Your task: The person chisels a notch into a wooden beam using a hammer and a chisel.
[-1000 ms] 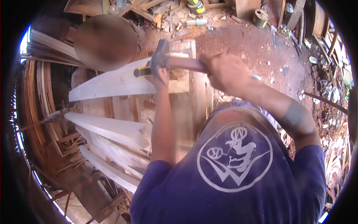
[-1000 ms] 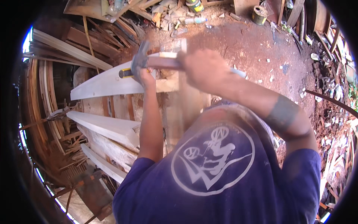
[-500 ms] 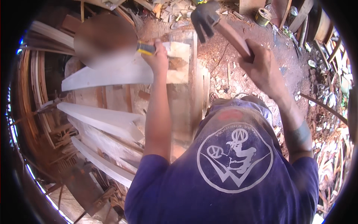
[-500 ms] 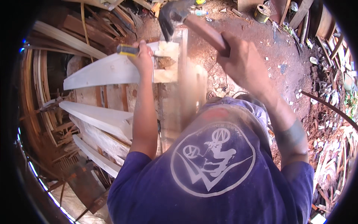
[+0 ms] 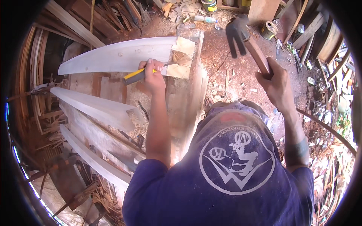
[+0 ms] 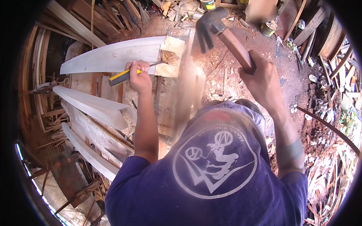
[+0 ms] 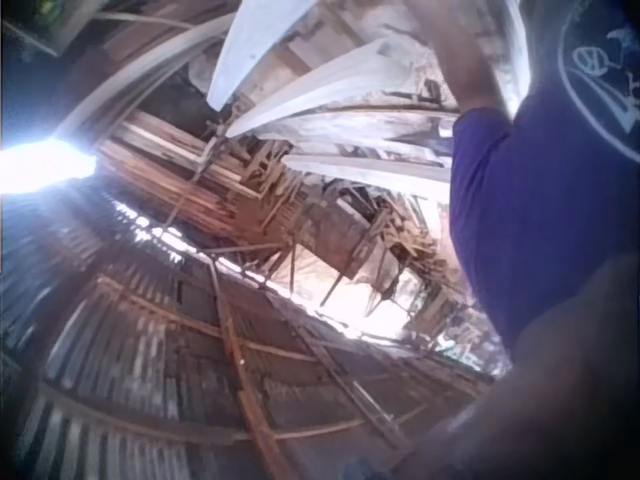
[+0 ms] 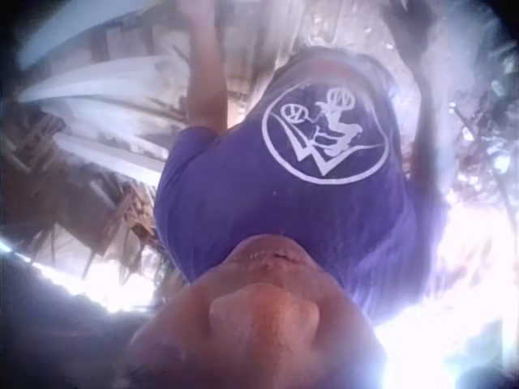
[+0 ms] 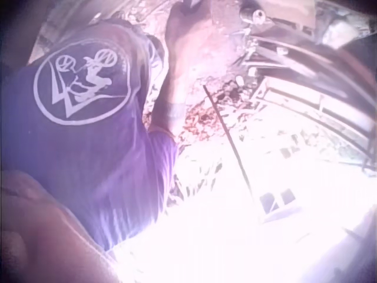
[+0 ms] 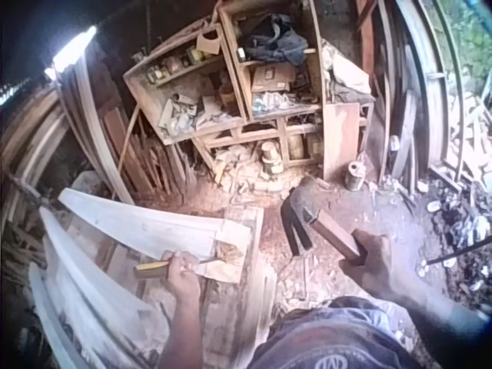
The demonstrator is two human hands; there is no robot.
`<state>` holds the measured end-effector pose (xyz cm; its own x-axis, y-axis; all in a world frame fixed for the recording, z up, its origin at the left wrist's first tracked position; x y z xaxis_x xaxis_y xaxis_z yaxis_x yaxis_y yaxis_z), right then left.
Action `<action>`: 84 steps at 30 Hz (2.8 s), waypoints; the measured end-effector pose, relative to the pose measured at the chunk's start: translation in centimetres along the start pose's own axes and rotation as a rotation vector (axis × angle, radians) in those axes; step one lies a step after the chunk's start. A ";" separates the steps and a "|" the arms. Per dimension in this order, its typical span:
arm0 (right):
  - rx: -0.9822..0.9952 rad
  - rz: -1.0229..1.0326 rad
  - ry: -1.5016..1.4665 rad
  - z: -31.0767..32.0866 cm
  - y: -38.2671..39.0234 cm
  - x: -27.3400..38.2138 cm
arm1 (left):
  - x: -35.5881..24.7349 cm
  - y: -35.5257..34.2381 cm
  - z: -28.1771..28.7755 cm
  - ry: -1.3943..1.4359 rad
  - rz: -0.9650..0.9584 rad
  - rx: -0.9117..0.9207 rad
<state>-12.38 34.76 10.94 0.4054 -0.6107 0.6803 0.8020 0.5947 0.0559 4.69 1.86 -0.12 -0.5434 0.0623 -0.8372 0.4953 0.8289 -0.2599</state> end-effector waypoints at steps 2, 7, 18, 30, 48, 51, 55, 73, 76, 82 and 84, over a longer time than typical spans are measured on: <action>-0.010 -0.026 -0.004 0.3 0.2 -0.3 | -0.6 -0.8 -1.4 0.008 -0.034 0.022; 0.004 -0.064 -0.003 0.4 -0.2 0.0 | 2.2 -3.3 -1.8 -0.198 -0.101 0.099; -0.161 0.566 0.013 -0.7 -2.7 9.3 | 4.3 -3.6 -5.3 -0.418 -0.203 0.176; -0.099 0.697 0.166 -0.8 -4.7 13.2 | 6.3 -5.4 -2.9 -0.690 -0.174 0.122; 0.093 0.035 -0.083 -2.5 -3.8 0.3 | 4.8 -6.3 -5.2 -0.392 0.081 0.066; 0.083 -0.064 -0.100 -2.7 -4.2 0.1 | 4.2 -7.0 -6.2 -0.488 0.134 0.120; 0.052 -0.054 -0.078 -2.3 -3.4 -0.2 | 4.0 -5.4 -3.0 -0.460 0.083 0.219; 0.025 -0.251 -0.059 -1.4 -0.5 -4.7 | 1.4 -6.8 -5.7 -0.245 0.006 0.143; 0.032 -0.267 -0.049 -1.4 -0.4 -5.1 | 1.7 -5.6 -5.7 -0.246 0.019 0.194; 0.062 -0.250 -0.103 -1.4 -0.4 -4.7 | 2.1 -4.5 -4.2 -0.424 -0.091 0.264; 0.057 -0.225 -0.118 -1.5 -0.5 -4.8 | 2.0 -3.9 -4.4 -0.414 -0.123 0.248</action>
<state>-14.04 36.64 6.55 0.1632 -0.6675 0.7265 0.8385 0.4818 0.2544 -1.30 1.15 1.34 -0.3181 -0.2948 -0.9011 0.6180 0.6563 -0.4328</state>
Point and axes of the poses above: each hand's wrist, its own y-axis away from the middle knuckle, its own z-axis out of the back of the hand, x = y × z, the point moved 2 cm from there along -y, towards the middle knuckle, and after that the axes turned 2 degrees about x, right-handed, at the moved point
